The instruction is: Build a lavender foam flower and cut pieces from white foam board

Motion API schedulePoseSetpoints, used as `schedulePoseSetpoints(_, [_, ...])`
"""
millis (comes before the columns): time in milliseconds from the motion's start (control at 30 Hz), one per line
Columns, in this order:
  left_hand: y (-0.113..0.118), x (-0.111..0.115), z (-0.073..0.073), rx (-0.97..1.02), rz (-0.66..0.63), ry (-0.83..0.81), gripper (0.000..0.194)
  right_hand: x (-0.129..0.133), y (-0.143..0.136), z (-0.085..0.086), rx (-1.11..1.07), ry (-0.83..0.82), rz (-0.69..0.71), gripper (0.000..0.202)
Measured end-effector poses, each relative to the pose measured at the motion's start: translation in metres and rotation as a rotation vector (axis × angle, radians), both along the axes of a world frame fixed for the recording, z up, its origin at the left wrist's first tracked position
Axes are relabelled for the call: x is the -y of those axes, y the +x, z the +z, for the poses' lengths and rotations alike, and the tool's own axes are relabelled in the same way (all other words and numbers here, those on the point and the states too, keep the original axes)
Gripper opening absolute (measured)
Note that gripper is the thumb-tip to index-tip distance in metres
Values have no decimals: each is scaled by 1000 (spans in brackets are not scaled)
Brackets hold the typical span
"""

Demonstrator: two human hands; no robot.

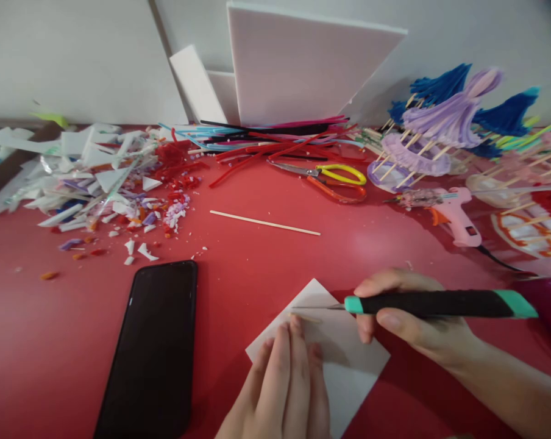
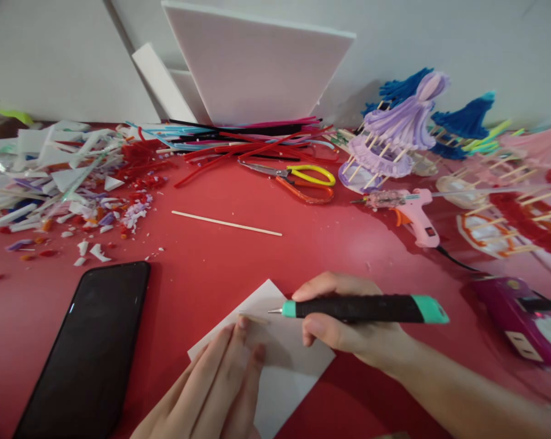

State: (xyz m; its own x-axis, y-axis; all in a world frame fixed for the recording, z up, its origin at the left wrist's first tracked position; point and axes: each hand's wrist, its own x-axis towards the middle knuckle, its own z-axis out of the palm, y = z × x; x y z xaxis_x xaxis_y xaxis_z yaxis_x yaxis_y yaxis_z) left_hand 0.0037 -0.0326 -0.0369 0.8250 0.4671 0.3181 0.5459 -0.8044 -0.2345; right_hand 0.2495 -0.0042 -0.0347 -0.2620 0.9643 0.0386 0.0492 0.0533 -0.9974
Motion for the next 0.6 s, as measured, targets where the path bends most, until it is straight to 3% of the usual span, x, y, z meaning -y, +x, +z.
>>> schedulePoseSetpoints(200, [0,1,1,-17,8,1,36,6,-10,10,41,-86,-161,19])
schedulePoseSetpoints(600, [1,0,-1,-19,-7,6,36,5,-10,10,116,-88,-166,19])
